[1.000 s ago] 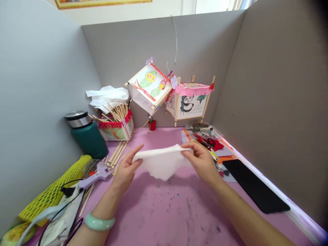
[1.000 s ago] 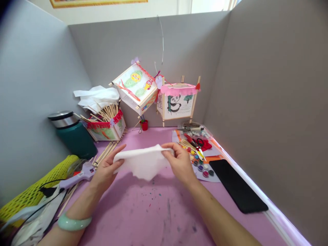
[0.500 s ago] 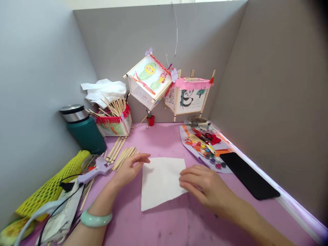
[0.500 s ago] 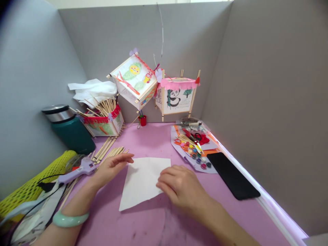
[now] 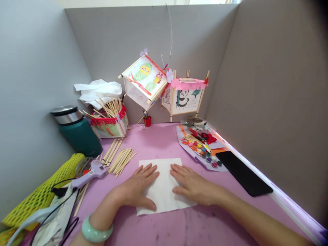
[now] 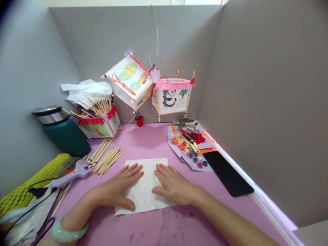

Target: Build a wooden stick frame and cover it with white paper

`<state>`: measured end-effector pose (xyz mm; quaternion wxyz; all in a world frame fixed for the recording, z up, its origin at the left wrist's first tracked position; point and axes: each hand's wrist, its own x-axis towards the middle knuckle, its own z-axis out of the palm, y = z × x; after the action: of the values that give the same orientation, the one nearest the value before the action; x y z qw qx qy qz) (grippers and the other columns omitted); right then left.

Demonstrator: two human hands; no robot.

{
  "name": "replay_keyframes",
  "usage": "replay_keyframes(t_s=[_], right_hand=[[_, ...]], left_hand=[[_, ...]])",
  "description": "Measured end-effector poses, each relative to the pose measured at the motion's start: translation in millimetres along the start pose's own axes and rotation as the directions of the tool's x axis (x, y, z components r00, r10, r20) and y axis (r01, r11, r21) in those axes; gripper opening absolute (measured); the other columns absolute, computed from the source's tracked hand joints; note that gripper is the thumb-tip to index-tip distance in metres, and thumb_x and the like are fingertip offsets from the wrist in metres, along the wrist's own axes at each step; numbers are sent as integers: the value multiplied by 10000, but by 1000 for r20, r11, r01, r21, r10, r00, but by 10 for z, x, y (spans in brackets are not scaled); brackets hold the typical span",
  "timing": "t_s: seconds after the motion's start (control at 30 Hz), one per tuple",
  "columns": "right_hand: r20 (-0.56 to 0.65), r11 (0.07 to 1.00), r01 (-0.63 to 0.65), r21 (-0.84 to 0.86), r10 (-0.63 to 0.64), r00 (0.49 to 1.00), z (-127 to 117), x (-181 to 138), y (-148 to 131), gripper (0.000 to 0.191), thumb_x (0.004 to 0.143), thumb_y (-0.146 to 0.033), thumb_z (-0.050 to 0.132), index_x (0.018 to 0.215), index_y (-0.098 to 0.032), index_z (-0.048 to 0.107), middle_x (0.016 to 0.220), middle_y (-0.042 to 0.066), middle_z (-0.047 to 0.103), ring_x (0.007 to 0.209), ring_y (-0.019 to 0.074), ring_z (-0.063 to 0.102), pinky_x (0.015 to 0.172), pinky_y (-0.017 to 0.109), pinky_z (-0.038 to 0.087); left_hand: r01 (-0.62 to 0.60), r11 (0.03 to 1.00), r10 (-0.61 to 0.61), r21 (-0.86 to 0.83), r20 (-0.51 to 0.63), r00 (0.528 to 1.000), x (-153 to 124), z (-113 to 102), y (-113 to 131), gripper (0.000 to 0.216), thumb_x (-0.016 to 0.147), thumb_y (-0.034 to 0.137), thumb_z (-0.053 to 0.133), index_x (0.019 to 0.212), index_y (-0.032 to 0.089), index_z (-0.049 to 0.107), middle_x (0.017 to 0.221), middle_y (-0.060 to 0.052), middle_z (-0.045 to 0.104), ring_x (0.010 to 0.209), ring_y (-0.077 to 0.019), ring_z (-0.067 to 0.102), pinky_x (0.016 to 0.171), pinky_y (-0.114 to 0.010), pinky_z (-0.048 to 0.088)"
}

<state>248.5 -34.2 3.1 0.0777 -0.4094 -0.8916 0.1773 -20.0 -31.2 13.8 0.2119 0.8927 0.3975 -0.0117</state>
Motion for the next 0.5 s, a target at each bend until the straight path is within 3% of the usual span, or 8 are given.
replay_keyframes(t_s=[0.07,0.13,0.2,0.27,0.33,0.43,0.5], right_hand=[[-163,988,-146,-57,135,977,-124,94,34,505,974,-456,328,1345,-157,495,1388,119,500,1271,224,453,1034,354,359],[-308,932,-331,-150,274,911,-183,202,64,397,969,-351,361,1252,-154,557,1223,124,607,1134,231,550,914,336,430],[-333,884,-411,-223,327,884,-159,300,102,303,931,-274,426,1127,-139,613,1082,135,640,1004,247,603,808,328,452],[-299,881,-397,-257,318,900,-99,377,139,223,903,-194,445,993,-141,642,984,123,647,899,230,628,742,305,448],[-291,873,-392,-290,309,905,-66,432,157,227,877,-93,425,946,-144,635,960,122,641,854,218,630,709,296,442],[-326,840,-429,-333,325,888,-91,462,109,285,835,3,392,965,-94,626,980,188,624,889,275,616,711,351,448],[-346,834,-425,-350,307,887,-102,430,18,280,869,-38,389,1010,-86,626,1045,210,617,976,303,591,776,391,452]], left_hand=[[20,1000,-21,-10,-125,992,10,-18,-10,741,746,583,625,1374,232,448,1497,-131,351,1387,-309,289,1120,-482,244],[124,992,-108,37,-293,950,44,-19,-30,487,867,458,515,1274,193,548,1373,-135,502,1265,-270,450,1048,-419,355],[257,961,-192,103,-419,887,87,-6,-59,393,899,334,455,1223,147,574,1250,-157,573,1147,-274,518,973,-426,404],[326,933,-226,153,-456,861,119,7,-88,360,879,275,467,1194,146,587,1181,-158,593,1086,-295,529,925,-455,414],[325,930,-221,173,-446,867,129,9,-105,323,863,265,488,1150,174,608,1150,-142,600,1055,-295,532,897,-456,417],[325,925,-213,196,-440,872,113,-9,-100,272,867,279,488,1085,195,627,1134,-127,603,1034,-283,537,881,-448,422],[336,919,-218,205,-447,867,104,-5,-74,277,870,266,481,1097,186,619,1173,-136,591,1064,-288,530,905,-459,414]])
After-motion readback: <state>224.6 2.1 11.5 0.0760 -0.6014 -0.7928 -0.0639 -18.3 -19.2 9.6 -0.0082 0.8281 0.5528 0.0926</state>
